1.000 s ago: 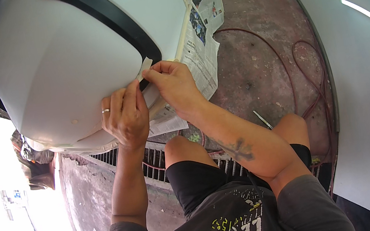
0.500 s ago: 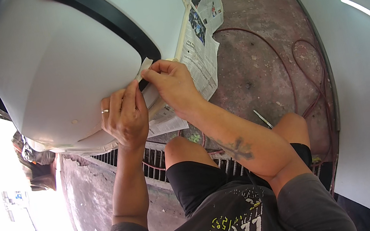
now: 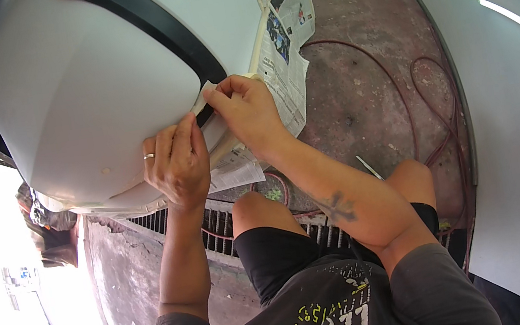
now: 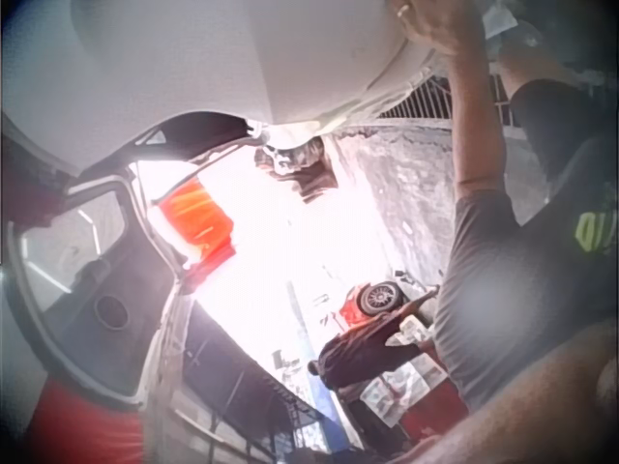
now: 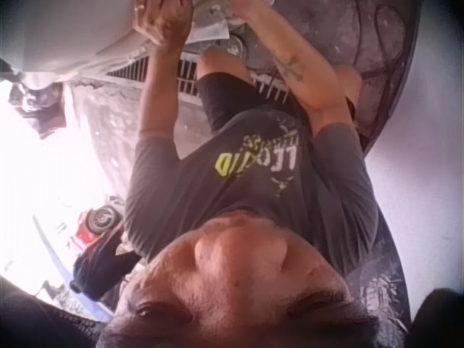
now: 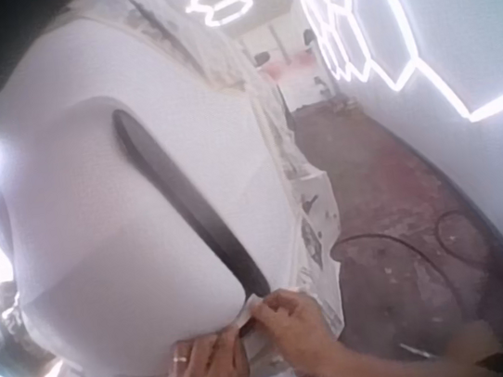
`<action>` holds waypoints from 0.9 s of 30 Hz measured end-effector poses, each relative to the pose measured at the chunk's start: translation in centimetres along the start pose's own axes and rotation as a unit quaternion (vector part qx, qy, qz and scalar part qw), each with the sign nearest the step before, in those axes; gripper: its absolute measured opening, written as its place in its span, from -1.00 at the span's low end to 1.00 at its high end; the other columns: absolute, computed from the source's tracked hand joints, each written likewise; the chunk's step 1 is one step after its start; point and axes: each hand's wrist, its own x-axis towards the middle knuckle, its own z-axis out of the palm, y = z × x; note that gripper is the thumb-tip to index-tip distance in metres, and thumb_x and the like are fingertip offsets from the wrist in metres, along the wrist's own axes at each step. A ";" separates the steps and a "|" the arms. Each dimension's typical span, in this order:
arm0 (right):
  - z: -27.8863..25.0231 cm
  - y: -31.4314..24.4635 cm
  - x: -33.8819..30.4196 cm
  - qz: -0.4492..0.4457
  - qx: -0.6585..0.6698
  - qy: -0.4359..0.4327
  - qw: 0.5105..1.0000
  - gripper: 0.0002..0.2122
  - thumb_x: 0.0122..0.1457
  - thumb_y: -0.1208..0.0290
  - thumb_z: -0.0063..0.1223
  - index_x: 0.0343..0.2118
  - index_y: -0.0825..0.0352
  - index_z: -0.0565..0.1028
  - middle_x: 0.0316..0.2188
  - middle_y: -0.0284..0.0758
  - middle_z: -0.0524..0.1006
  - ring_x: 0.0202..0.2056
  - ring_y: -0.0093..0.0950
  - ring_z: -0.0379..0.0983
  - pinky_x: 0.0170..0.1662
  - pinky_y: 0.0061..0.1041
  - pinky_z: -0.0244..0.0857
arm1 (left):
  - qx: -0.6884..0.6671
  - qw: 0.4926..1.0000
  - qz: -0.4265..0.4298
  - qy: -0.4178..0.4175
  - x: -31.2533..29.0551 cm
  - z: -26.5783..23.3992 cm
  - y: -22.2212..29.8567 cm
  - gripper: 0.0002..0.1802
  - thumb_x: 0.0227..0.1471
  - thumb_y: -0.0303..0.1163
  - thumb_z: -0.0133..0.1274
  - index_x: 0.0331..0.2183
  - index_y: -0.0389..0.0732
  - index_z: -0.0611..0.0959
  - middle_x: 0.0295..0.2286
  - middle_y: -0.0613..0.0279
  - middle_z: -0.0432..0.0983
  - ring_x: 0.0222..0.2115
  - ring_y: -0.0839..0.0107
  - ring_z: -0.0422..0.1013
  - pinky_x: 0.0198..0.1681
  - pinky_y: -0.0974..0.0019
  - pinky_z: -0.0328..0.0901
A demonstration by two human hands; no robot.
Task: The person applies masking tape to the edges of a white car bumper to protect adjacent areas. They smooth the tape along the contours and cut pieces as needed.
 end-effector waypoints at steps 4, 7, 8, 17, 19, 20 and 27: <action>-0.1 0.0 -0.3 0.009 0.032 -0.005 0.999 -0.80 0.29 0.33 0.26 -0.38 0.37 0.59 -0.47 -0.49 0.51 -0.41 -0.68 0.34 -0.31 -0.59 0.24 | -0.005 1.000 0.002 -0.003 -0.1 0.2 0.1 -0.81 -0.08 -0.49 0.42 -0.33 -0.05 0.85 -0.44 0.45 0.59 -0.43 0.35 0.47 -0.37 0.28 0.40; -0.2 0.1 -0.5 0.017 0.044 0.000 0.999 -0.81 0.29 0.35 0.24 -0.38 0.38 0.59 -0.46 -0.49 0.51 -0.40 -0.69 0.34 -0.29 -0.60 0.24 | -0.012 1.000 0.003 -0.006 -0.1 0.1 0.2 -0.82 -0.09 -0.47 0.42 -0.34 -0.04 0.85 -0.46 0.49 0.57 -0.44 0.40 0.44 -0.42 0.32 0.38; -0.3 0.2 -0.6 0.020 0.042 0.001 0.999 -0.81 0.29 0.35 0.24 -0.38 0.38 0.59 -0.46 -0.49 0.51 -0.40 -0.69 0.33 -0.28 -0.60 0.23 | -0.014 1.000 0.001 -0.008 -0.1 0.0 0.2 -0.82 -0.09 -0.47 0.42 -0.35 -0.04 0.85 -0.46 0.50 0.57 -0.43 0.40 0.44 -0.41 0.32 0.38; -0.7 0.1 -0.7 0.042 0.048 -0.020 0.998 -0.87 0.32 0.37 0.25 -0.34 0.29 0.60 -0.41 -0.47 0.59 -0.34 -0.70 0.43 -0.19 -0.61 0.25 | -0.023 1.000 -0.008 0.000 -0.3 0.1 0.2 -0.83 -0.10 -0.45 0.44 -0.36 -0.03 0.85 -0.46 0.51 0.58 -0.41 0.39 0.43 -0.40 0.32 0.38; -0.7 0.1 -0.8 0.036 0.042 -0.006 0.998 -0.83 0.31 0.36 0.24 -0.37 0.34 0.60 -0.44 -0.48 0.54 -0.38 -0.70 0.36 -0.27 -0.61 0.23 | -0.024 1.000 -0.007 -0.003 -0.2 0.1 0.2 -0.84 -0.09 -0.45 0.43 -0.37 -0.03 0.84 -0.46 0.50 0.57 -0.41 0.39 0.44 -0.39 0.32 0.38; -0.7 0.1 -0.9 0.033 0.038 0.002 0.999 -0.81 0.30 0.35 0.24 -0.38 0.37 0.60 -0.45 -0.48 0.52 -0.40 -0.69 0.33 -0.30 -0.60 0.21 | -0.027 1.000 -0.006 -0.006 -0.1 0.0 0.3 -0.84 -0.08 -0.45 0.43 -0.36 -0.03 0.84 -0.46 0.49 0.57 -0.42 0.39 0.44 -0.40 0.31 0.38; -4.5 1.6 -3.2 0.066 -0.002 -0.031 0.997 -0.73 0.34 0.24 0.25 -0.43 0.33 0.58 -0.46 -0.47 0.53 -0.42 -0.71 0.36 -0.33 -0.61 0.23 | -0.099 0.992 -0.001 -0.074 -2.9 -1.5 2.1 -0.83 -0.11 -0.49 0.41 -0.37 -0.08 0.80 -0.44 0.39 0.57 -0.43 0.32 0.47 -0.39 0.25 0.39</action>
